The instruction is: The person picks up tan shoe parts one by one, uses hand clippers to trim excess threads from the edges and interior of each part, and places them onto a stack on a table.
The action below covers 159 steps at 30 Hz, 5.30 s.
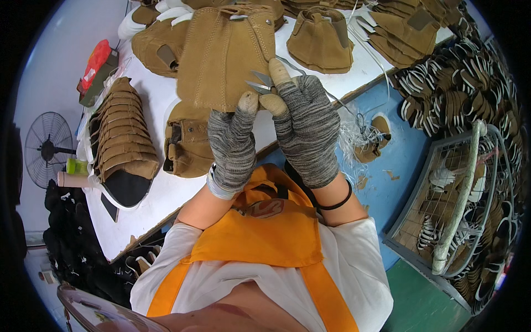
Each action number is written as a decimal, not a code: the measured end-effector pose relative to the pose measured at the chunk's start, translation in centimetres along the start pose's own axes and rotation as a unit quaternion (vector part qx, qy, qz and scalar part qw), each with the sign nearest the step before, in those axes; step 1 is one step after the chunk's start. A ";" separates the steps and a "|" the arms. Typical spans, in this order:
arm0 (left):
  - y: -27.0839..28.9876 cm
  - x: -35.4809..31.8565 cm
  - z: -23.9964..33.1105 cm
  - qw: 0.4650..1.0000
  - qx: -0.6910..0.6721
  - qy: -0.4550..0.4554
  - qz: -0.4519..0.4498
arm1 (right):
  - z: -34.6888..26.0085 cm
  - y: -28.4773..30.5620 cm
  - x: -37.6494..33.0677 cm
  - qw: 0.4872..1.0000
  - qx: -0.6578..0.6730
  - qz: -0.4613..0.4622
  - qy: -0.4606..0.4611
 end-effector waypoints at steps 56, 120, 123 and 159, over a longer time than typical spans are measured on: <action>1.1 -1.4 1.1 0.996 0.068 -0.064 0.010 | -0.5 0.7 0.1 0.993 0.098 0.018 0.069; 4.7 -1.9 -2.6 0.997 -0.058 0.022 0.051 | 8.8 -12.7 -1.1 0.950 -0.103 -0.258 -0.141; 5.2 -1.4 -3.0 0.998 -0.026 -0.005 0.053 | 8.8 -13.8 -1.3 0.937 -0.079 -0.293 -0.175; 3.1 -1.3 1.9 0.944 -0.299 0.124 -0.055 | 0.3 2.3 2.1 0.981 0.124 0.123 0.088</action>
Point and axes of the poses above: each hand's wrist, its own x-axis towards the middle knuckle, its own y-axis out of the back of the hand, z = x × y, the point moved 7 cm from there along x, towards the middle knuckle, and after that the axes turned 13 degrees about -z, right-handed, at the moved point
